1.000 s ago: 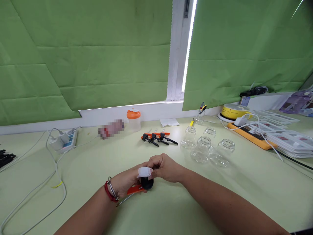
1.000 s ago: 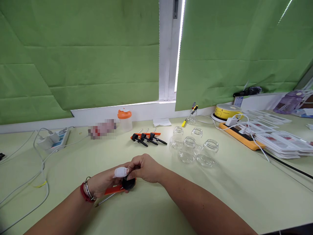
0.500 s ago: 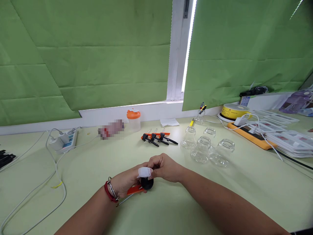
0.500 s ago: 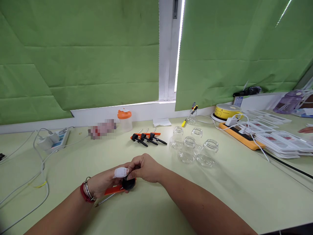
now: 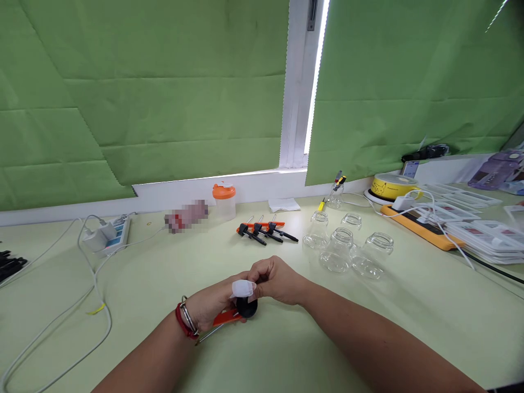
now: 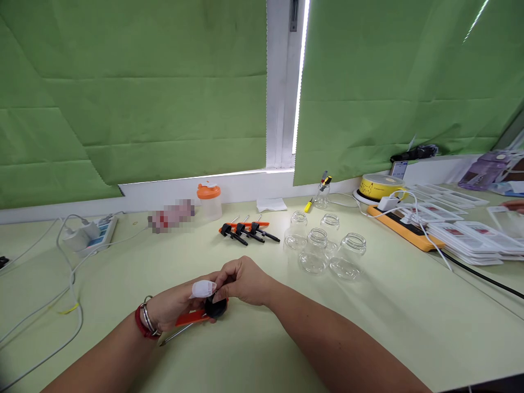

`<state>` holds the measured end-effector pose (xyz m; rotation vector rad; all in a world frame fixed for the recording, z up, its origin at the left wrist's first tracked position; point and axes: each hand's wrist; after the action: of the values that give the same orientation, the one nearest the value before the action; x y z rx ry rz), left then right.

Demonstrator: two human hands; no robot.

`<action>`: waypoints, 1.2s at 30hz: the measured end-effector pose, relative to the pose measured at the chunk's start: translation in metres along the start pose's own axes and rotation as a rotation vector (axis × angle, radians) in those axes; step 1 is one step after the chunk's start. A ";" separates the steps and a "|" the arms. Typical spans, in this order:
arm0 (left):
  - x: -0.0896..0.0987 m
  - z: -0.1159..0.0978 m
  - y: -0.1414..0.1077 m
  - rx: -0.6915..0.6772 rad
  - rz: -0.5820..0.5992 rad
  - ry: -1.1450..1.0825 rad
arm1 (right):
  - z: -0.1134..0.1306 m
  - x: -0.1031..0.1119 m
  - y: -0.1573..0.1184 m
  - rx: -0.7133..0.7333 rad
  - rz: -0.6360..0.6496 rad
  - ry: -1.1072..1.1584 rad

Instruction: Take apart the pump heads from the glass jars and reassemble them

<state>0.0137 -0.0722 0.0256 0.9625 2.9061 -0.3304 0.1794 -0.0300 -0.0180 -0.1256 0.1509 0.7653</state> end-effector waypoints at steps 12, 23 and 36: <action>0.002 0.002 0.001 0.001 0.006 0.008 | 0.006 0.005 -0.004 0.031 0.033 -0.112; 0.001 -0.001 -0.001 0.002 -0.005 0.053 | -0.003 0.009 -0.001 -0.009 0.028 -0.176; 0.001 0.001 -0.001 0.010 -0.034 -0.002 | 0.002 0.006 -0.003 0.034 -0.007 -0.295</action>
<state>0.0125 -0.0723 0.0248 0.9151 2.9244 -0.3479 0.1859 -0.0280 -0.0170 0.0194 -0.1167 0.7659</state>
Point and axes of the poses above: each hand's wrist, its own y-axis towards the middle knuckle, its own x-axis out of the back of the hand, z = x × y, and after that the axes turned 10 degrees about -x, right-handed
